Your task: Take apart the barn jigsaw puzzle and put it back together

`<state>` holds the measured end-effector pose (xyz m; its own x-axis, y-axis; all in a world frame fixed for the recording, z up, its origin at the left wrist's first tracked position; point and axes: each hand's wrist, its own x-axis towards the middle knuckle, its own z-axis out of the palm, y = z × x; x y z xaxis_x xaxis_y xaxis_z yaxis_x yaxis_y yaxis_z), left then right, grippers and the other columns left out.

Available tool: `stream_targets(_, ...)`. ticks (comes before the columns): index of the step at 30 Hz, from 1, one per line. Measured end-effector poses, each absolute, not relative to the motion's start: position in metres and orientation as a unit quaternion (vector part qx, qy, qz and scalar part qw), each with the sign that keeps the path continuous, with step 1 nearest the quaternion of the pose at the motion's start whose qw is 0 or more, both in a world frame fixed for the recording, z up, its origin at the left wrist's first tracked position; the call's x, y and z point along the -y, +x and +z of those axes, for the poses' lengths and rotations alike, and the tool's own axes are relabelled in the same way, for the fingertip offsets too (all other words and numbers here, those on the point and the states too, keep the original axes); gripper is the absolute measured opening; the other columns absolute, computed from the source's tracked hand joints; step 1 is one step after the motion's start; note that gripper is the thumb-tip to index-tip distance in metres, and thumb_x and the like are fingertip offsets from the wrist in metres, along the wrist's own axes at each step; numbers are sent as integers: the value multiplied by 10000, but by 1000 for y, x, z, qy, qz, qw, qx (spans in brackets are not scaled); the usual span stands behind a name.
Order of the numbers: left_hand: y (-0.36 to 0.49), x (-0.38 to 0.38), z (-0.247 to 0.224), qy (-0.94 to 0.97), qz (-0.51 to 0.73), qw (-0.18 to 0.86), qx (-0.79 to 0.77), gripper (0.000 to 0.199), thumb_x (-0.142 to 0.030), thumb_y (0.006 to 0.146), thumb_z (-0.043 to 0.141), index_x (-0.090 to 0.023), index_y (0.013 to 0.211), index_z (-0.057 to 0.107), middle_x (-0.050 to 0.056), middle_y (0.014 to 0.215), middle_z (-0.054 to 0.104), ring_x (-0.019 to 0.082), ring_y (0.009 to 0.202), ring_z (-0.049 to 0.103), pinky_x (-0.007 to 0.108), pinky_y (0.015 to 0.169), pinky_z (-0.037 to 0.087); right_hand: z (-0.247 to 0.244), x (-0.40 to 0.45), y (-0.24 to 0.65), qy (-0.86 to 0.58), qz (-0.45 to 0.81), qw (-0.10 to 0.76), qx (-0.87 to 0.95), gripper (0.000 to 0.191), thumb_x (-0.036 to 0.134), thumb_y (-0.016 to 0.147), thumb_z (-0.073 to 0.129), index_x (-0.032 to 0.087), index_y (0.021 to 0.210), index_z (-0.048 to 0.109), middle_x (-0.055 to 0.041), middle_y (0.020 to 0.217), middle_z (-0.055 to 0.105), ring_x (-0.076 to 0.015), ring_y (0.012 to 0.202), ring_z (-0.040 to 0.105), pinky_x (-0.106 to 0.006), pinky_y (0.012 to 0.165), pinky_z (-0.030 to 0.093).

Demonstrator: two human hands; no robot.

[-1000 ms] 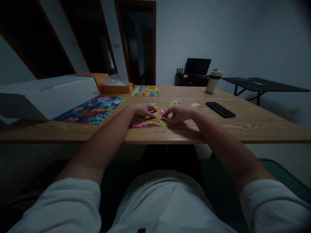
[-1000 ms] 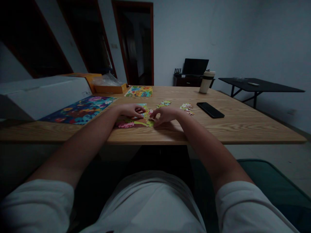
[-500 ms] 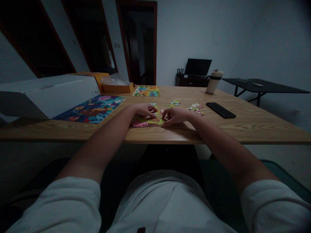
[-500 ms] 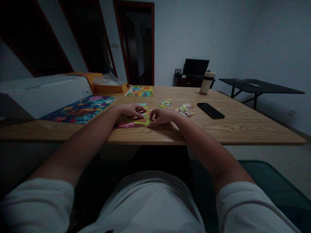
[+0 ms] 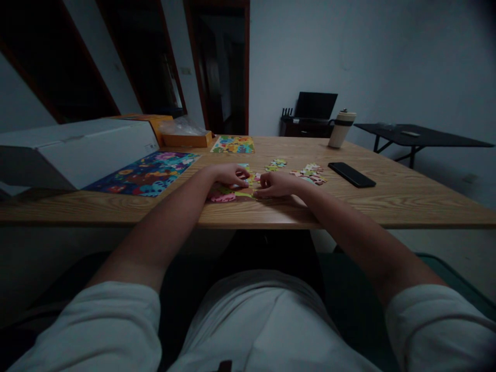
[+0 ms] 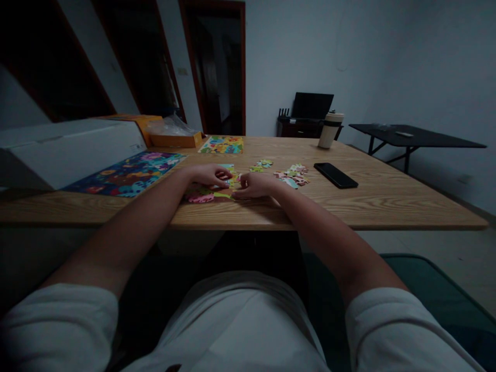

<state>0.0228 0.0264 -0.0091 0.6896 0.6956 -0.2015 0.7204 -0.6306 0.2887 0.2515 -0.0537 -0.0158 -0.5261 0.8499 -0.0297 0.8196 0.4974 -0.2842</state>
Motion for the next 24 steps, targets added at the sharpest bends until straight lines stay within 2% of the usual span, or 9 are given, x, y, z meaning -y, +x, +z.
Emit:
stream_targets(13,23,-25,-9,899,-38,187,-394,733,-577,751,610,-229,1393,547,50,1119,676,211,978,567,269,807,391,-19,50,253,-474,126,63,869,560,717,769,604,190,958,615,-91,886,694,-190,687,581,-295,579,354)
stream_targets(18,22,-27,-10,897,-43,181,-400,739,-577,751,612,-226,1398,545,60,1139,676,220,1002,569,278,829,396,-14,51,259,-444,148,68,881,507,676,818,568,182,920,623,-76,858,683,-169,675,570,-283,579,357)
stream_targets(24,22,-28,-10,896,-44,205,-390,773,-581,736,635,-245,1421,512,65,1332,602,225,1109,554,273,883,403,-11,47,270,-411,210,35,887,541,643,656,747,199,941,634,-45,884,673,-169,704,573,-269,581,370)
